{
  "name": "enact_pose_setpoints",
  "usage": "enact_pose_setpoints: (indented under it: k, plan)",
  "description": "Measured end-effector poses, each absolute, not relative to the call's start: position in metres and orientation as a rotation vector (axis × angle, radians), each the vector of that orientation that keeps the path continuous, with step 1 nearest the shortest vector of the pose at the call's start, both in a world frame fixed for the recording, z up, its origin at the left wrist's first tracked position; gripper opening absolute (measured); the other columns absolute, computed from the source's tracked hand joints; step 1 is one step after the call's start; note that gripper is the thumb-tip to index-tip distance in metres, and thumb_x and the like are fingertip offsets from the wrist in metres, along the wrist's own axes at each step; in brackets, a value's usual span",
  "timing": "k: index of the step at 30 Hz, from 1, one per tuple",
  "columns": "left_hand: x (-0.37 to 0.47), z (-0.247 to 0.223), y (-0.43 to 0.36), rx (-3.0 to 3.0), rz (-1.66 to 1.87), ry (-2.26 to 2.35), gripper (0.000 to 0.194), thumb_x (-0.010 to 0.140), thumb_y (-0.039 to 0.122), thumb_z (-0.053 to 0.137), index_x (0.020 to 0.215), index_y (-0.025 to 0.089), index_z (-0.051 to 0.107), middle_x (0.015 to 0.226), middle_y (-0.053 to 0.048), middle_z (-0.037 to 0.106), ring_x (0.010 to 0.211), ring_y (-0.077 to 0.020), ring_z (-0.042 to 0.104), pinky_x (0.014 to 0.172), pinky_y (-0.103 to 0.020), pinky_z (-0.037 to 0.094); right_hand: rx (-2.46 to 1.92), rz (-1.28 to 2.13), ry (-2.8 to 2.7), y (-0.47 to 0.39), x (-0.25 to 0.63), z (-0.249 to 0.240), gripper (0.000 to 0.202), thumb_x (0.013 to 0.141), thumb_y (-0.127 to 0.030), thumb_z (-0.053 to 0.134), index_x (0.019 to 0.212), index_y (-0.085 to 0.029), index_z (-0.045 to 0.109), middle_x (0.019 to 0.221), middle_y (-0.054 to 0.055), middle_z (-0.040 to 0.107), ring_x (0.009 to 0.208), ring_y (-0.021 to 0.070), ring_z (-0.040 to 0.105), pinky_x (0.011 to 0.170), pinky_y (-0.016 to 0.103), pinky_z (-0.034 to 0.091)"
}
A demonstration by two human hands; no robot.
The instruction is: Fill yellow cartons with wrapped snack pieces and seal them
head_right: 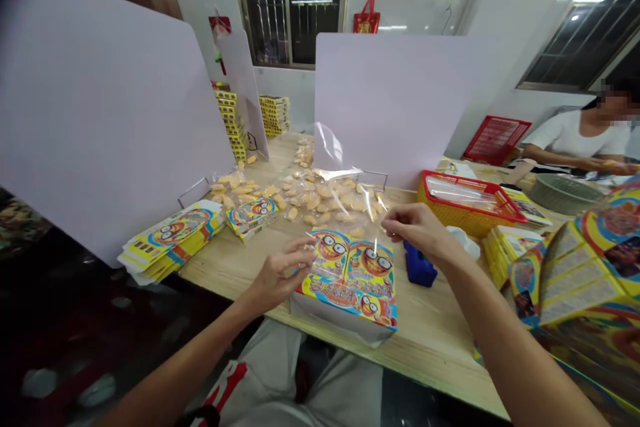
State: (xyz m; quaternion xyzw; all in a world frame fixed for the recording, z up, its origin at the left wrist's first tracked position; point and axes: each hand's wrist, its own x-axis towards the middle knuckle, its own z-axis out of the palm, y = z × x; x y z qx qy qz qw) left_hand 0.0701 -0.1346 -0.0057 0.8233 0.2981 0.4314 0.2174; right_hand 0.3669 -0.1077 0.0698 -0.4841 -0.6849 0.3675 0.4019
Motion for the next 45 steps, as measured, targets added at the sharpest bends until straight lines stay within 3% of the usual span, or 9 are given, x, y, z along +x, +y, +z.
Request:
enact_pose_setpoints:
  k: [7, 13, 18, 23, 25, 30, 33, 39, 45]
  plan:
    - [0.067, -0.008, -0.141, 2.253, 1.392, 1.093, 0.014, 0.081, 0.016, 0.058, 0.082, 0.019, 0.071, 0.087, -0.006, 0.058, 0.081, -0.0172, 0.058, 0.073, -0.028, 0.048, -1.146, 1.072, -1.007, -0.181, 0.383, -0.012, 0.048, 0.057, -0.034, 0.087, 0.091, -0.022, 0.056, 0.062, -0.004, 0.061, 0.054, 0.0139, 0.059, 0.055, 0.027, 0.051]
    - [0.064, -0.010, -0.150, 1.780, 1.222, 1.134, 0.010, 0.079, 0.021, 0.061, 0.078, 0.016, 0.069, 0.062, 0.000, 0.063, 0.056, -0.0135, 0.060, 0.055, -0.024, 0.048, -1.135, 1.325, -0.817, -0.197, 0.373, -0.040, 0.040, 0.055, -0.032, 0.089, 0.085, -0.019, 0.067, 0.074, 0.003, 0.070, 0.060, 0.0159, 0.065, 0.061, 0.029, 0.057]
    - [0.061, -0.007, -0.154, 1.438, 1.195, 0.942, 0.011, 0.074, 0.022, 0.063, 0.076, 0.013, 0.069, 0.066, -0.004, 0.070, 0.064, -0.0179, 0.067, 0.065, -0.030, 0.054, -1.098, 1.416, -0.819, -0.198, 0.369, -0.047, 0.033, 0.058, -0.028, 0.088, 0.083, -0.019, 0.069, 0.072, 0.000, 0.069, 0.060, 0.0119, 0.064, 0.060, 0.024, 0.055]
    - [0.062, -0.008, -0.154, 1.440, 1.260, 1.038, 0.018, 0.076, 0.028, 0.066, 0.066, 0.013, 0.066, 0.062, -0.003, 0.066, 0.055, -0.0113, 0.058, 0.054, -0.021, 0.045, -1.138, 1.338, -0.856, -0.199, 0.364, -0.052, 0.045, 0.059, -0.030, 0.088, 0.096, -0.018, 0.066, 0.069, 0.000, 0.067, 0.059, 0.0129, 0.062, 0.056, 0.023, 0.052]
    - [0.061, -0.010, -0.154, 1.433, 1.224, 1.103, 0.014, 0.068, 0.023, 0.073, 0.072, 0.014, 0.063, 0.059, 0.001, 0.063, 0.053, -0.0093, 0.056, 0.050, -0.018, 0.042, -1.176, 1.331, -0.884, -0.199, 0.363, -0.054, 0.044, 0.060, -0.033, 0.087, 0.095, -0.017, 0.067, 0.073, 0.004, 0.069, 0.062, 0.0141, 0.063, 0.056, 0.024, 0.051]
    - [0.052, -0.015, -0.161, 1.312, 1.089, 1.118, 0.037, 0.064, 0.030, 0.079, 0.086, 0.015, 0.054, 0.053, 0.005, 0.061, 0.042, -0.0089, 0.052, 0.044, -0.018, 0.042, -1.255, 1.244, -1.030, -0.202, 0.364, -0.052, 0.035, 0.061, -0.042, 0.084, 0.080, -0.016, 0.071, 0.067, 0.004, 0.066, 0.055, 0.0124, 0.055, 0.050, 0.023, 0.046]
    - [0.046, -0.019, -0.165, 1.289, 0.973, 1.101, 0.032, 0.064, 0.033, 0.079, 0.077, 0.013, 0.058, 0.053, 0.000, 0.064, 0.041, -0.0098, 0.054, 0.043, -0.020, 0.044, -1.247, 1.162, -1.178, -0.205, 0.363, -0.048, 0.032, 0.066, -0.047, 0.079, 0.069, -0.017, 0.067, 0.059, 0.001, 0.059, 0.051, 0.0109, 0.049, 0.045, 0.022, 0.041]
    - [0.045, -0.025, -0.166, 1.221, 0.889, 1.081, 0.029, 0.062, 0.037, 0.078, 0.064, 0.013, 0.062, 0.052, -0.002, 0.064, 0.040, -0.0084, 0.051, 0.042, -0.019, 0.041, -1.321, 1.095, -1.291, -0.214, 0.356, -0.044, 0.036, 0.076, -0.054, 0.069, 0.071, -0.019, 0.059, 0.050, -0.002, 0.053, 0.042, 0.0092, 0.043, 0.039, 0.020, 0.034]
    - [0.043, -0.021, -0.159, 1.366, 0.888, 1.158, 0.020, 0.065, 0.031, 0.074, 0.058, 0.014, 0.066, 0.047, 0.003, 0.054, 0.043, -0.0065, 0.043, 0.043, -0.017, 0.031, -1.230, 1.208, -1.145, -0.221, 0.355, -0.040, 0.034, 0.070, -0.045, 0.078, 0.083, -0.018, 0.062, 0.062, -0.002, 0.060, 0.048, 0.0089, 0.047, 0.044, 0.021, 0.037]
